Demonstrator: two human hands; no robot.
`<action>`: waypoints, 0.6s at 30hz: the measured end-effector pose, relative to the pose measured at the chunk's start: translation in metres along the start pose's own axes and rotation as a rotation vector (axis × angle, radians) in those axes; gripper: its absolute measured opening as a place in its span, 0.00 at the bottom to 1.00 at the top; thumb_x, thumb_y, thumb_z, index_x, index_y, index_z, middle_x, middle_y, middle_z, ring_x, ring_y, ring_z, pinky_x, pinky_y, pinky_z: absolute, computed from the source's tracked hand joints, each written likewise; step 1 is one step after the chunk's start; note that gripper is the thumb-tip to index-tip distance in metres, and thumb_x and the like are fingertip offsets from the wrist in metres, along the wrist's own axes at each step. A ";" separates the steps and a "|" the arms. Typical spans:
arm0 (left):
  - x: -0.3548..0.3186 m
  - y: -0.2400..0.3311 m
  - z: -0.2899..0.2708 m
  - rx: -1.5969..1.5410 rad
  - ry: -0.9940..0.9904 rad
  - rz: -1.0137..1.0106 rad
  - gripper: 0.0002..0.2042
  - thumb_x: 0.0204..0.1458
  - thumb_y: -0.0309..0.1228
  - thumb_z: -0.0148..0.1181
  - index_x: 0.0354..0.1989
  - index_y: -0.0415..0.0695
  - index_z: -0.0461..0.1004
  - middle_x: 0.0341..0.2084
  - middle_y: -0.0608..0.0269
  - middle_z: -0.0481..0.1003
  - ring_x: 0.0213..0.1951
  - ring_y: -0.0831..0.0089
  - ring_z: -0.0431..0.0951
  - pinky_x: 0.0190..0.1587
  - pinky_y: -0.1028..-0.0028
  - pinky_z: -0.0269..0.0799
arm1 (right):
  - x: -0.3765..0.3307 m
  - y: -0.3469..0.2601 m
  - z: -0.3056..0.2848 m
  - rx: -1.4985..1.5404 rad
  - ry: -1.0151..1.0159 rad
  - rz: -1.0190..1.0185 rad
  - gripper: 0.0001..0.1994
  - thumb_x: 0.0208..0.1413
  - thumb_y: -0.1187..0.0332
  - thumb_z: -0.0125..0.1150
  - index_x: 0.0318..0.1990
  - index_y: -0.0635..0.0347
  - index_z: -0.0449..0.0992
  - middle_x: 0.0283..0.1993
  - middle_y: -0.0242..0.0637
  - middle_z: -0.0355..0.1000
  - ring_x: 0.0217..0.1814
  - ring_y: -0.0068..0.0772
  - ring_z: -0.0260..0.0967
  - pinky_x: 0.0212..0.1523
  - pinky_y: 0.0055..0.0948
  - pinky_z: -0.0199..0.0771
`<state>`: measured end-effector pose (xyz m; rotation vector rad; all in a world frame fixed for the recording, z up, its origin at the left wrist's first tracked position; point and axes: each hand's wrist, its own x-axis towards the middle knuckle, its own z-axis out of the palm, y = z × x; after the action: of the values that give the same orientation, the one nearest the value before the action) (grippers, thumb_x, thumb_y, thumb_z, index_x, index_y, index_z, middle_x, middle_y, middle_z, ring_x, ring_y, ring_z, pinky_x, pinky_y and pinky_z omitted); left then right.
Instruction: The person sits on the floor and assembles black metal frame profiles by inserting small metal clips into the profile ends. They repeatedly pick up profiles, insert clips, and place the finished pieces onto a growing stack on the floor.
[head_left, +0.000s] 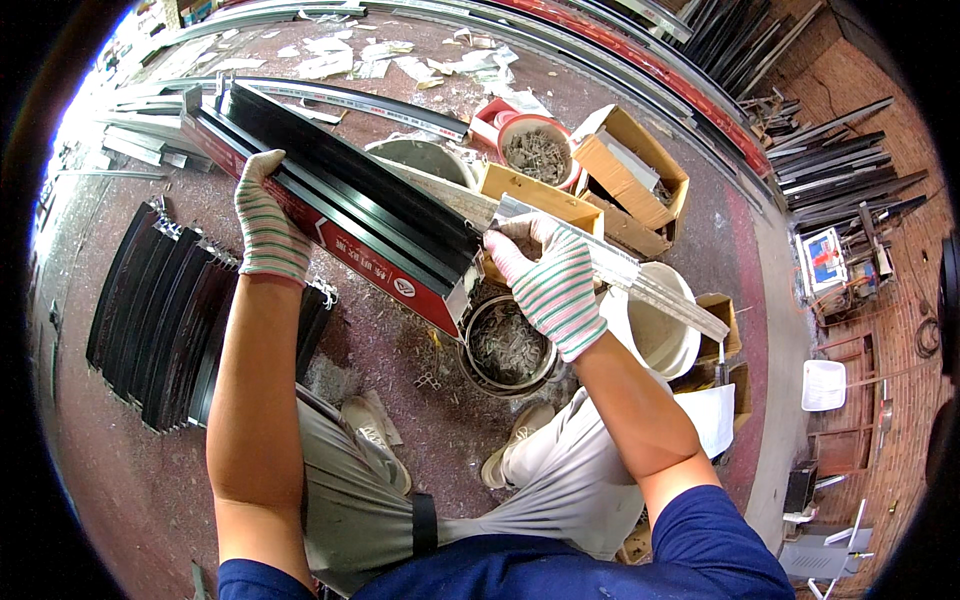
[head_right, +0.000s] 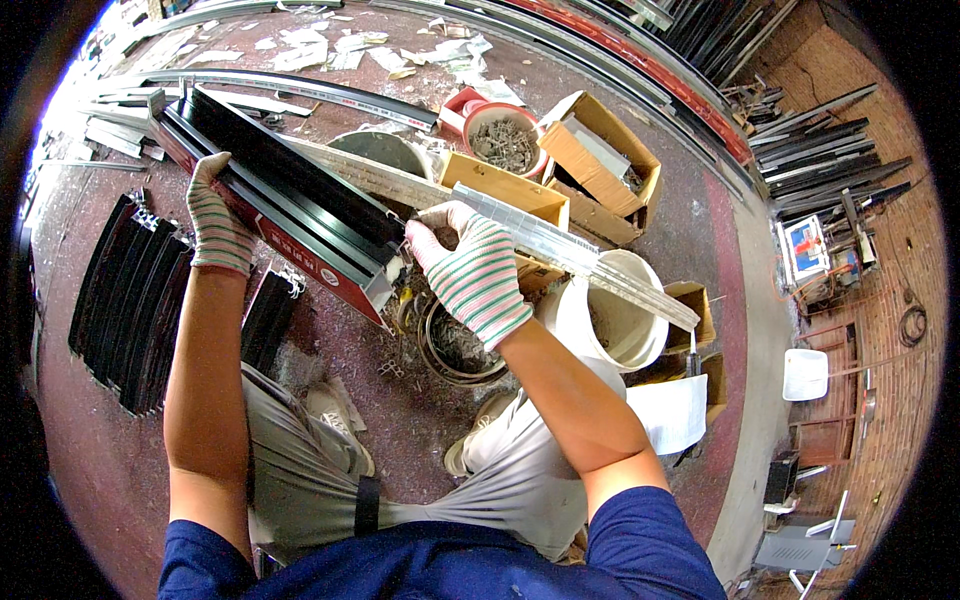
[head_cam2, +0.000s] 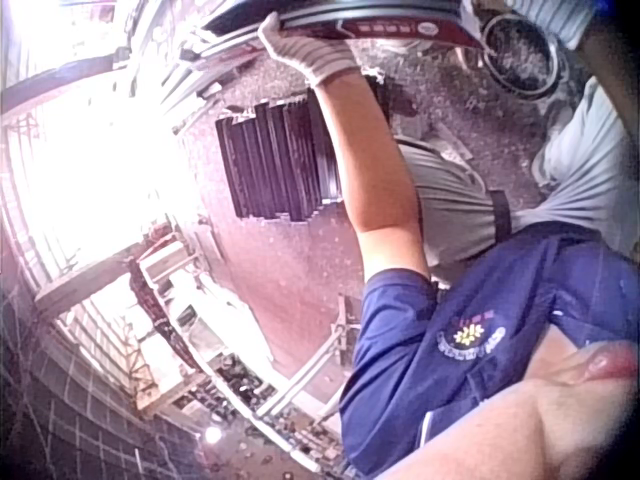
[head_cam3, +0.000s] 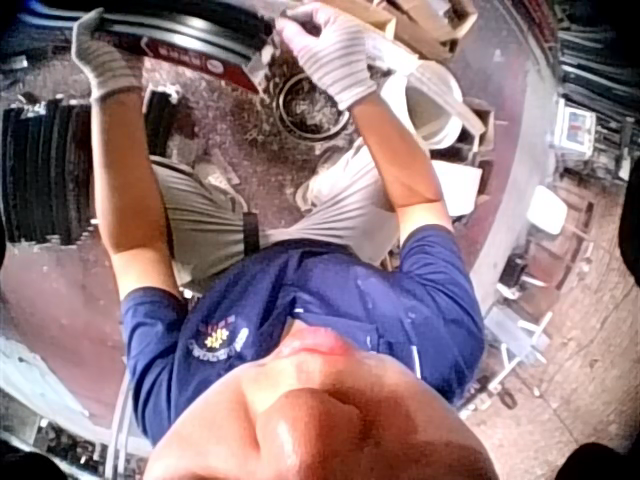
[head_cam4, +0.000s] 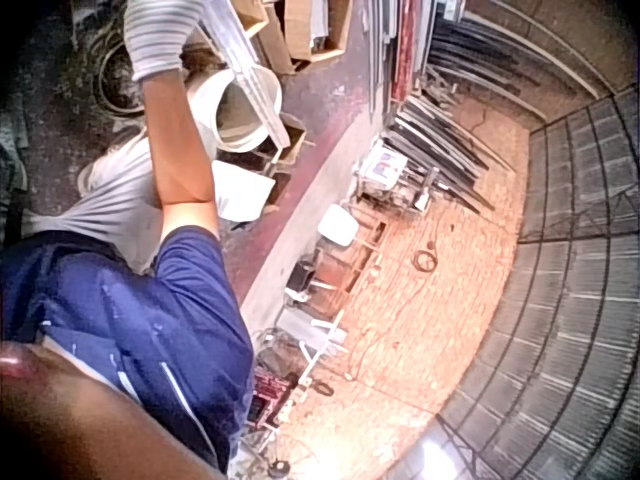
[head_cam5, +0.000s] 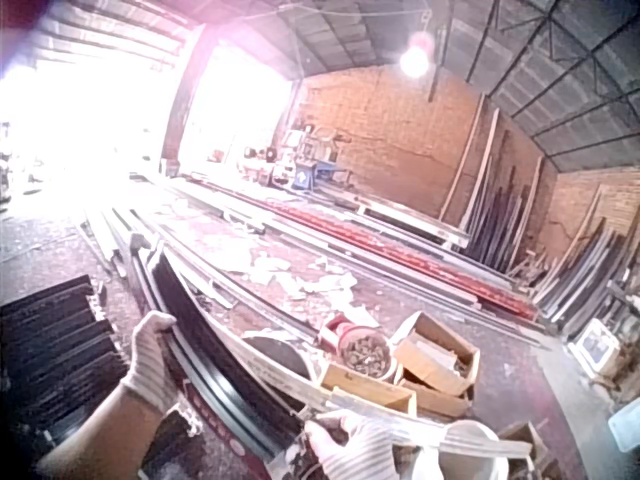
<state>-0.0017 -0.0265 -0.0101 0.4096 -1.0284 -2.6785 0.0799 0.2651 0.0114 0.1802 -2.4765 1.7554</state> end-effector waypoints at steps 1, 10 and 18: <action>-0.001 -0.001 0.002 -0.008 -0.004 0.006 0.10 0.45 0.35 0.60 0.32 0.44 0.75 0.27 0.60 0.78 0.27 0.62 0.79 0.34 0.63 0.79 | 0.000 0.001 0.000 0.012 0.001 -0.021 0.08 0.57 0.68 0.64 0.35 0.66 0.77 0.27 0.32 0.77 0.27 0.16 0.70 0.30 0.21 0.72; 0.002 0.002 -0.006 0.072 0.025 -0.075 0.13 0.45 0.39 0.59 0.35 0.44 0.76 0.27 0.61 0.78 0.27 0.62 0.78 0.34 0.63 0.79 | 0.006 0.003 -0.013 -0.099 -0.313 -0.296 0.15 0.57 0.68 0.65 0.50 0.64 0.76 0.38 0.35 0.78 0.41 0.24 0.73 0.44 0.26 0.74; 0.002 -0.002 -0.007 0.108 0.026 -0.088 0.14 0.46 0.36 0.58 0.38 0.41 0.75 0.28 0.59 0.79 0.28 0.60 0.79 0.36 0.62 0.79 | 0.009 0.009 -0.020 0.088 -0.522 -0.194 0.18 0.59 0.67 0.65 0.55 0.64 0.75 0.46 0.32 0.75 0.49 0.18 0.68 0.52 0.24 0.71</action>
<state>-0.0013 -0.0299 -0.0163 0.5206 -1.1768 -2.6948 0.0698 0.2865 0.0114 0.9647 -2.5796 1.9231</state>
